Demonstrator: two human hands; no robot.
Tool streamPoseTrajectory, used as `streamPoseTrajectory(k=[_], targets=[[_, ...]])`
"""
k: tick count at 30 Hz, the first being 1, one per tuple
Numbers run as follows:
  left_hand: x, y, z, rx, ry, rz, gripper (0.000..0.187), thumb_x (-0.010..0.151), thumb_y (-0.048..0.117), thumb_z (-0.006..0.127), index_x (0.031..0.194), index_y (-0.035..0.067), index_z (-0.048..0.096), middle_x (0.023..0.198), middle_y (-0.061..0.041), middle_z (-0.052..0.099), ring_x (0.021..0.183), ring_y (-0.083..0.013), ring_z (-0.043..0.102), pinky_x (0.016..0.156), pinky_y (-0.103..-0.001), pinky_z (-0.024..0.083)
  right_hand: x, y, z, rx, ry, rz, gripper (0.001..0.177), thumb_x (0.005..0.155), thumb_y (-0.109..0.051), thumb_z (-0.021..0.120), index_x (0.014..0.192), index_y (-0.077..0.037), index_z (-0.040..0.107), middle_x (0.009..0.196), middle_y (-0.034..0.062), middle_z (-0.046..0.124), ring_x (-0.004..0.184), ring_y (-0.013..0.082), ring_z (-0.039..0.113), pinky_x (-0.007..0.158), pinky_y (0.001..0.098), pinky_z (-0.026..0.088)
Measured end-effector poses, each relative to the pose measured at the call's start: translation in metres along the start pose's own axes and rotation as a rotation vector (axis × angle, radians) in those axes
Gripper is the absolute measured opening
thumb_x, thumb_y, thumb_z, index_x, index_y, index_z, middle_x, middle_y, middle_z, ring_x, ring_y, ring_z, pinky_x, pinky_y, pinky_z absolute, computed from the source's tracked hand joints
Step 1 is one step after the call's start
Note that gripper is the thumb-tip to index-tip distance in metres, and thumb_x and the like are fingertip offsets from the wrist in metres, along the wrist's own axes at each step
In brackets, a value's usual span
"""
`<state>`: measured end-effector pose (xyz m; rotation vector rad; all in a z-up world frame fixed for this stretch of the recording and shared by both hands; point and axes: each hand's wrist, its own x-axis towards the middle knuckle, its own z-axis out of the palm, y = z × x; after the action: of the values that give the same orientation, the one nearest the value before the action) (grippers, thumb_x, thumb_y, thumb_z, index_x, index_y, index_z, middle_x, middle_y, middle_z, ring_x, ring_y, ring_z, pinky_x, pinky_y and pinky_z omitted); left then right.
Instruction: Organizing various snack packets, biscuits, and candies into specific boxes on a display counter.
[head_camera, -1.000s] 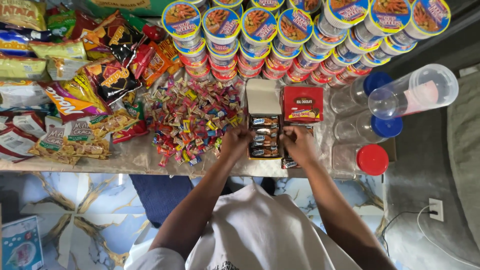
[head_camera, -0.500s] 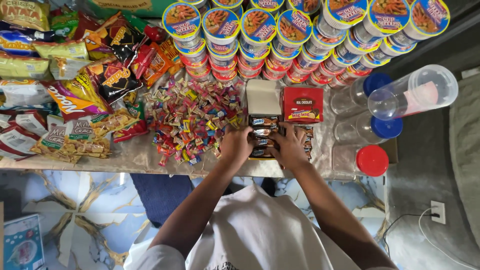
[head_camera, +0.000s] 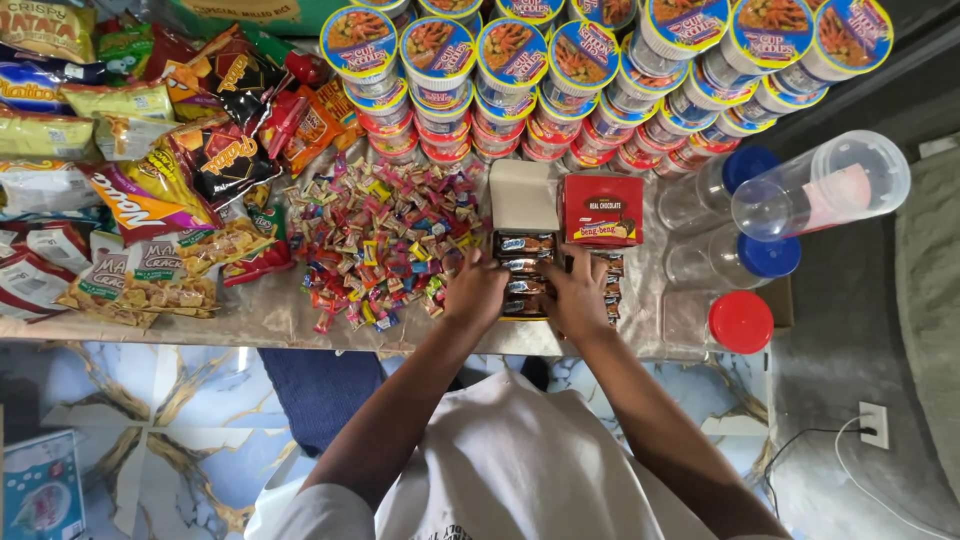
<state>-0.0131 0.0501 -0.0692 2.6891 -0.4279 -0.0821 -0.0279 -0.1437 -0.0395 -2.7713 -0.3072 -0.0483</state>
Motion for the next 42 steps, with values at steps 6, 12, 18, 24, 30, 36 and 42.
streamPoseTrajectory(k=[6, 12, 18, 24, 30, 36, 42], targets=[[0.000, 0.000, -0.002, 0.023, 0.022, 0.070, 0.017, 0.080, 0.007, 0.063, 0.090, 0.013, 0.075, 0.105, -0.002, 0.071, 0.122, -0.0303, 0.051, 0.101, -0.070, 0.031, -0.001, 0.014, 0.005, 0.081, 0.015, -0.012, 0.049, 0.070, -0.020, 0.089, 0.117, -0.020, 0.075, 0.141, 0.0136, 0.044, 0.125, 0.0442, 0.039, 0.108, 0.0541, 0.039], [0.003, -0.002, -0.001, 0.017, -0.026, 0.046, 0.014, 0.087, 0.010, 0.062, 0.088, 0.014, 0.075, 0.105, 0.000, 0.071, 0.120, -0.0257, 0.052, 0.104, -0.071, 0.030, 0.002, 0.007, 0.008, 0.090, 0.044, 0.035, 0.038, 0.068, -0.020, 0.090, 0.105, -0.019, 0.080, 0.138, 0.0139, 0.047, 0.125, 0.0466, 0.039, 0.106, 0.0527, 0.040], [0.005, 0.002, 0.002, 0.089, -0.062, 0.020, 0.014, 0.085, 0.012, 0.062, 0.086, 0.014, 0.076, 0.107, -0.003, 0.070, 0.124, -0.0265, 0.051, 0.105, -0.070, 0.029, 0.000, -0.001, -0.003, 0.024, 0.030, 0.078, 0.039, 0.071, -0.029, 0.088, 0.106, -0.018, 0.078, 0.137, 0.0098, 0.050, 0.124, 0.0413, 0.044, 0.106, 0.0522, 0.042], [0.006, 0.006, -0.006, 0.071, -0.069, -0.009, 0.015, 0.084, 0.010, 0.063, 0.088, 0.013, 0.077, 0.111, -0.005, 0.069, 0.128, -0.0290, 0.047, 0.107, -0.073, 0.027, -0.002, -0.007, -0.007, -0.058, 0.002, 0.181, 0.046, 0.070, -0.037, 0.090, 0.110, -0.017, 0.076, 0.130, 0.0118, 0.050, 0.125, 0.0413, 0.043, 0.103, 0.0562, 0.040], [0.006, 0.010, -0.020, 0.042, -0.092, 0.011, 0.017, 0.086, 0.008, 0.062, 0.097, 0.011, 0.074, 0.117, -0.005, 0.065, 0.129, -0.0287, 0.046, 0.109, -0.076, 0.025, -0.002, -0.006, -0.006, 0.095, 0.027, 0.100, 0.059, 0.072, -0.035, 0.088, 0.123, -0.014, 0.069, 0.142, 0.0179, 0.040, 0.127, 0.0457, 0.038, 0.110, 0.0564, 0.037], [0.006, 0.009, -0.014, 0.077, -0.061, 0.034, 0.035, 0.083, 0.008, 0.062, 0.118, 0.010, 0.067, 0.122, -0.003, 0.063, 0.130, -0.0288, 0.045, 0.104, -0.069, 0.032, 0.007, -0.006, -0.009, 0.018, -0.087, 0.120, 0.061, 0.073, -0.039, 0.086, 0.130, -0.024, 0.068, 0.148, 0.0202, 0.034, 0.127, 0.0489, 0.035, 0.110, 0.0565, 0.035], [0.005, 0.006, 0.005, 0.071, -0.040, 0.034, 0.040, 0.089, 0.010, 0.061, 0.129, 0.010, 0.063, 0.131, -0.003, 0.060, 0.135, -0.0286, 0.042, 0.103, -0.072, 0.031, 0.001, -0.010, -0.010, -0.056, -0.077, 0.122, 0.065, 0.076, -0.045, 0.083, 0.133, -0.021, 0.066, 0.151, 0.0165, 0.035, 0.133, 0.0475, 0.034, 0.112, 0.0579, 0.035]])
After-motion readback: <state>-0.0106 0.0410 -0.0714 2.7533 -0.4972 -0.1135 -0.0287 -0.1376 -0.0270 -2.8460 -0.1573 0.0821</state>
